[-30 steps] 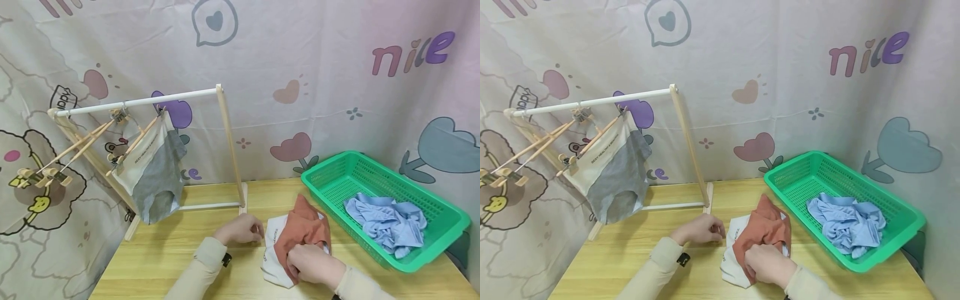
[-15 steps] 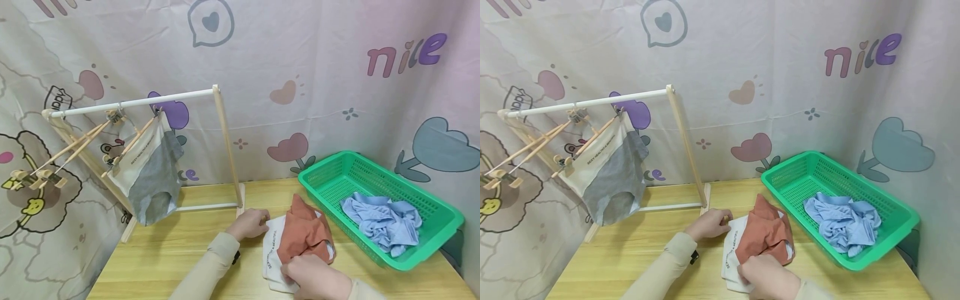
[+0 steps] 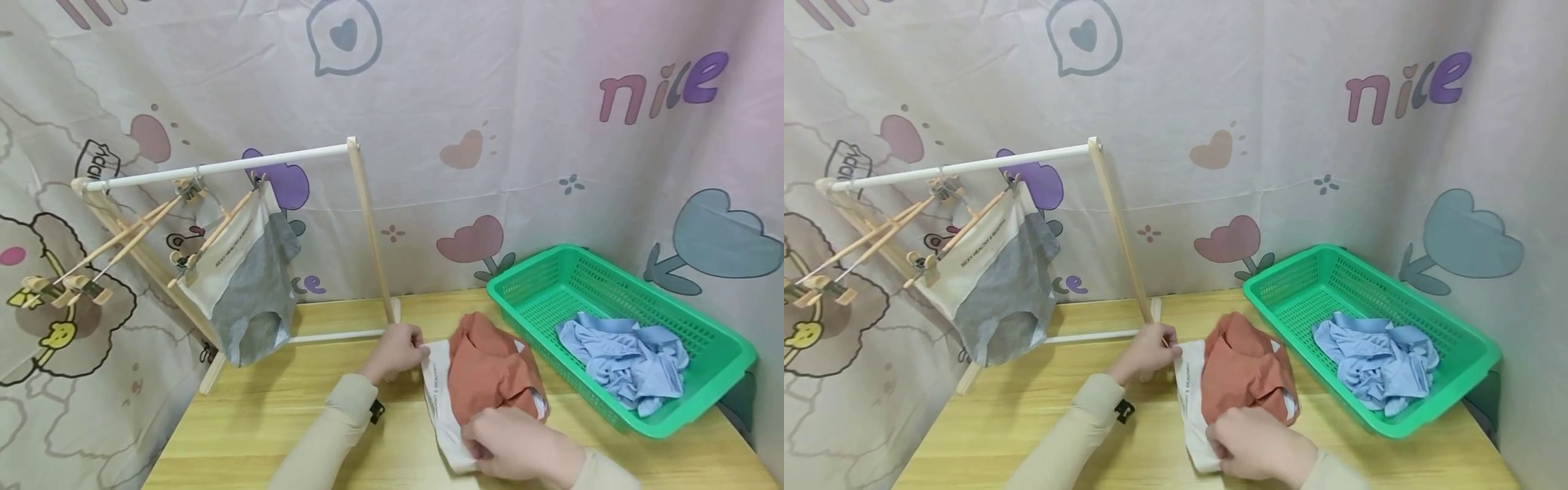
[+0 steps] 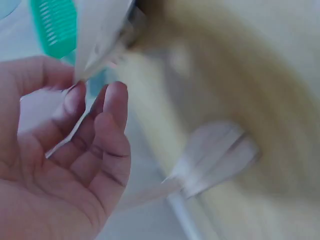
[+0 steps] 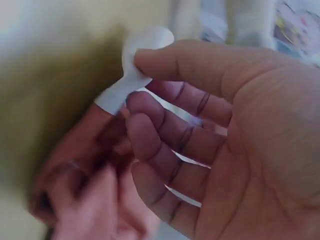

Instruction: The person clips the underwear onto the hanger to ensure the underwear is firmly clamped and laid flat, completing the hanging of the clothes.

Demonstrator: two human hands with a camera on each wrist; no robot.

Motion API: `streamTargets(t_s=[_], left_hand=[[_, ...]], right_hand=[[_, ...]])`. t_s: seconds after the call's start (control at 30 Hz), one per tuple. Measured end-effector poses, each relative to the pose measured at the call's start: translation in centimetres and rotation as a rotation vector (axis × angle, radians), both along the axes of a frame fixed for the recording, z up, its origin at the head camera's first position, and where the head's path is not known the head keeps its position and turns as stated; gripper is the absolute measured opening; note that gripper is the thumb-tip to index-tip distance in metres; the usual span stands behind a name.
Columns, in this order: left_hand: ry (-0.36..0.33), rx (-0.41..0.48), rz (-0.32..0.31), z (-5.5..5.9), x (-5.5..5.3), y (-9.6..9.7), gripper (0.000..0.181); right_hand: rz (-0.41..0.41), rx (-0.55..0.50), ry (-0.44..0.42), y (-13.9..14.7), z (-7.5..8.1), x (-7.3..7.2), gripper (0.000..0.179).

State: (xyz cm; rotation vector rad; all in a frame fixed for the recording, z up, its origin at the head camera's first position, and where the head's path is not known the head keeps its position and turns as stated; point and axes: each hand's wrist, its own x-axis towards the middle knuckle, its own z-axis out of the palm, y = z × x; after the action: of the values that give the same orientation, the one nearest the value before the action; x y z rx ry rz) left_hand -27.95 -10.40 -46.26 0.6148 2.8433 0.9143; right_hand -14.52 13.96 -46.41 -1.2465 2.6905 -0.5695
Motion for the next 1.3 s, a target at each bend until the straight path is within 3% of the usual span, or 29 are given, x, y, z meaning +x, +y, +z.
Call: streamTargets(t_s=[0.13, 0.2, 0.3, 0.37, 0.43, 0.5, 0.53, 0.67, 0.73, 0.77, 0.97, 1.17, 1.3], left_hand=[[0.036, 0.072, 0.15, 2.0, 0.3, -1.3, 0.033], [0.037, 0.087, 0.189, 2.5, 0.5, -1.8, 0.035], [-0.04, 0.077, 0.154, 2.0, 0.8, -2.5, 0.032], [-0.11, 0.067, 0.102, 1.1, 0.9, -2.9, 0.027], [-0.137, 0.052, 0.059, 0.1, 1.1, -3.4, 0.022], [-0.09, 0.024, 0.041, -0.7, 1.3, -3.8, 0.017], [-0.019, 0.002, 0.014, -2.1, 0.7, -4.6, 0.014], [0.089, -0.127, 0.01, -2.4, 1.0, -5.1, 0.017], [0.093, -0.178, 0.004, -2.5, 1.1, -5.1, 0.024], [0.066, -0.205, 0.022, -1.4, 1.7, -4.5, 0.029], [0.116, -0.274, 0.037, -1.7, 1.6, -4.2, 0.028], [0.123, -0.232, 0.078, -2.7, 1.0, -4.6, 0.011], [0.111, -0.185, 0.126, -3.2, 0.6, -4.9, 0.018]], right_hand=[[-0.014, -0.068, -0.006, 1.8, 2.0, -0.6, 0.037], [-0.033, -0.077, 0.018, 2.6, 2.5, -0.8, 0.037], [-0.081, -0.052, 0.03, 3.4, 2.3, -1.0, 0.038], [-0.114, -0.017, 0.01, 3.7, 1.9, -1.0, 0.038], [-0.126, 0.008, -0.008, 3.6, 1.3, -0.8, 0.038], [-0.115, 0.018, -0.024, 3.2, 0.8, -0.6, 0.038], [-0.105, 0.016, -0.033, 3.0, 0.6, -0.4, 0.038], [-0.059, -0.001, -0.055, 1.8, -0.2, 0.4, 0.04], [-0.044, 0.005, -0.041, 1.2, -0.5, 0.8, 0.04], [-0.036, 0.012, -0.025, 0.9, -0.8, 1.0, 0.04], [0.0, 0.09, 0.069, -0.2, -2.1, 1.3, 0.033], [0.013, 0.064, 0.112, -0.5, -3.0, 1.3, 0.037], [0.054, 0.028, 0.151, -0.4, -3.4, 1.2, 0.04]])
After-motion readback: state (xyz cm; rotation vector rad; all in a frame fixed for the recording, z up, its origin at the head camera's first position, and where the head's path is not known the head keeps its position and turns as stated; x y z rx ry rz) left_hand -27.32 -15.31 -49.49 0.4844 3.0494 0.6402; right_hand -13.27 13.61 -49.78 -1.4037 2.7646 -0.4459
